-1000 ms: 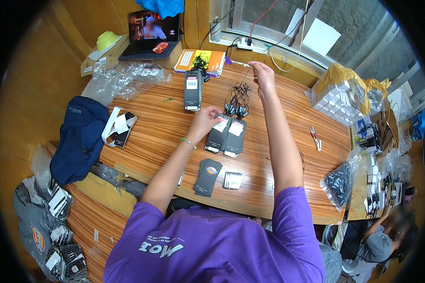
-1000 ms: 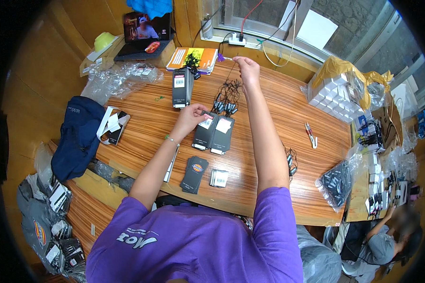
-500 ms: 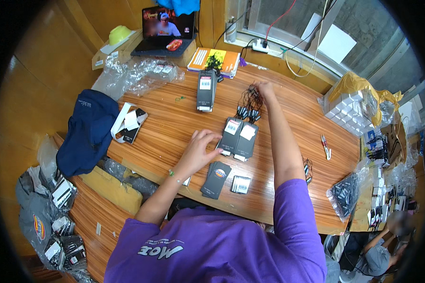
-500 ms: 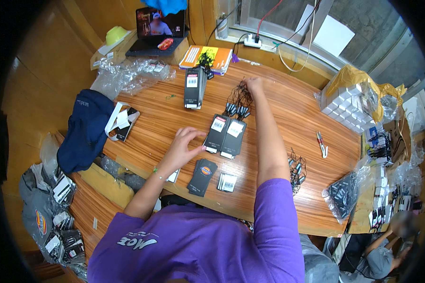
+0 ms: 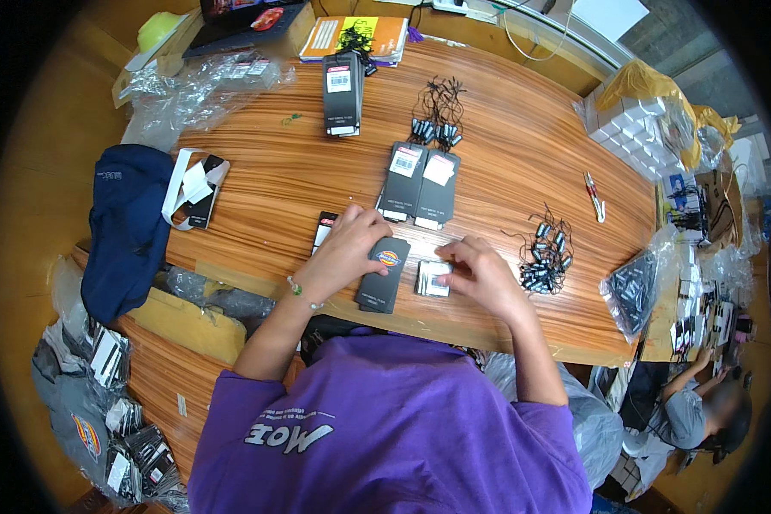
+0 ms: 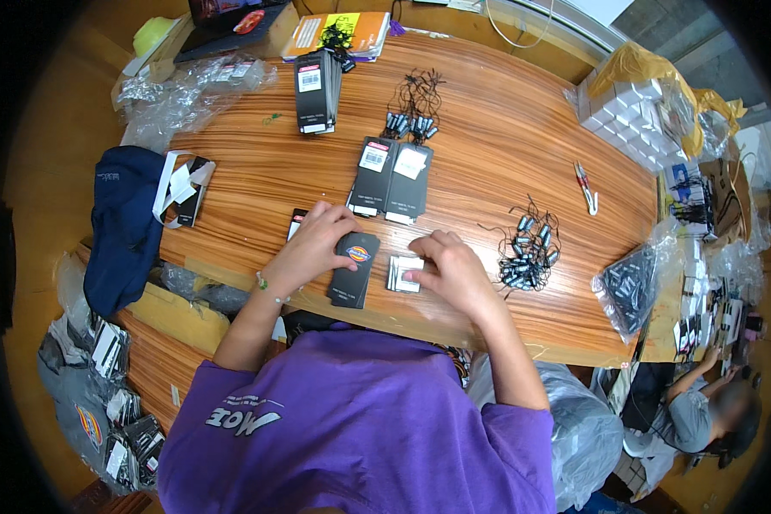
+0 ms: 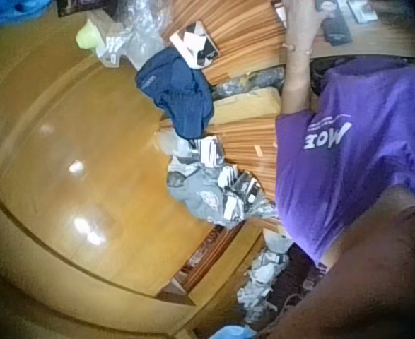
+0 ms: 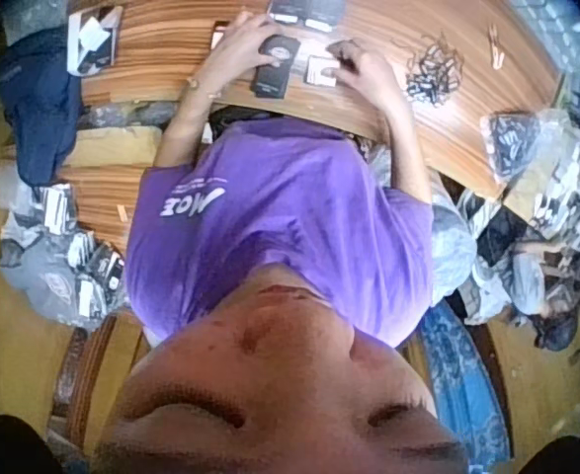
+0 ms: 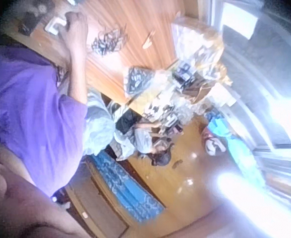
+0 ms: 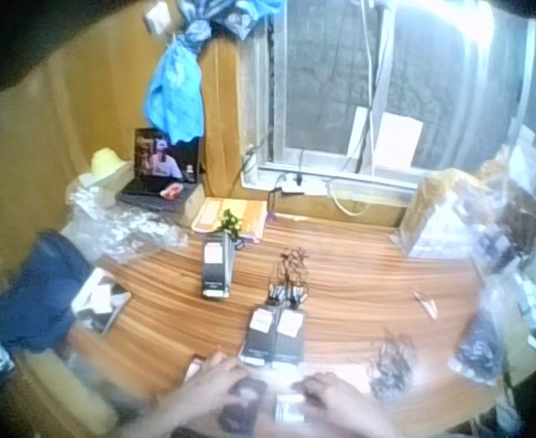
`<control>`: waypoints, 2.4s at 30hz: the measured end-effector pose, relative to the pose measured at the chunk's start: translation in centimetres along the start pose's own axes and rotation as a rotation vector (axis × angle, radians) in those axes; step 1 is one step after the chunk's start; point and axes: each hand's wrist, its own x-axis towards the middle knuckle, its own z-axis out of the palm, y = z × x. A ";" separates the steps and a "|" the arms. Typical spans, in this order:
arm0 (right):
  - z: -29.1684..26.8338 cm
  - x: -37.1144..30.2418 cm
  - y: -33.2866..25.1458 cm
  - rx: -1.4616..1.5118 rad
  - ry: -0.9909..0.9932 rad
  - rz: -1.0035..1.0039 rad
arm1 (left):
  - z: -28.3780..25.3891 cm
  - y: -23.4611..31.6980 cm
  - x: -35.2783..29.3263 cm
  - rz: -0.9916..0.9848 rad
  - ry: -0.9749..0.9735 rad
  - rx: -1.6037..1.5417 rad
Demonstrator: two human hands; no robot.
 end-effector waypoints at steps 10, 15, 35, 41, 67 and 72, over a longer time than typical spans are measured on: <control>2.7 -1.7 1.7 0.373 0.085 0.203 | -1.0 1.4 -1.1 -0.328 -0.123 -0.560; 2.9 -1.6 1.7 0.531 0.074 0.276 | 0.7 0.4 -2.4 -0.300 0.021 -0.984; -4.5 -3.5 7.7 0.142 0.747 0.344 | 2.7 4.9 -1.0 -0.246 0.160 -1.138; -6.7 -4.3 12.5 -0.293 0.565 0.490 | 2.3 5.1 -0.6 -0.258 0.121 -1.119; -5.3 -2.6 12.5 -0.148 0.500 0.525 | 2.8 5.0 -0.7 -0.227 0.091 -1.075; -5.7 -3.3 13.2 0.455 0.644 0.467 | 2.7 4.9 -0.8 -0.244 0.089 -1.104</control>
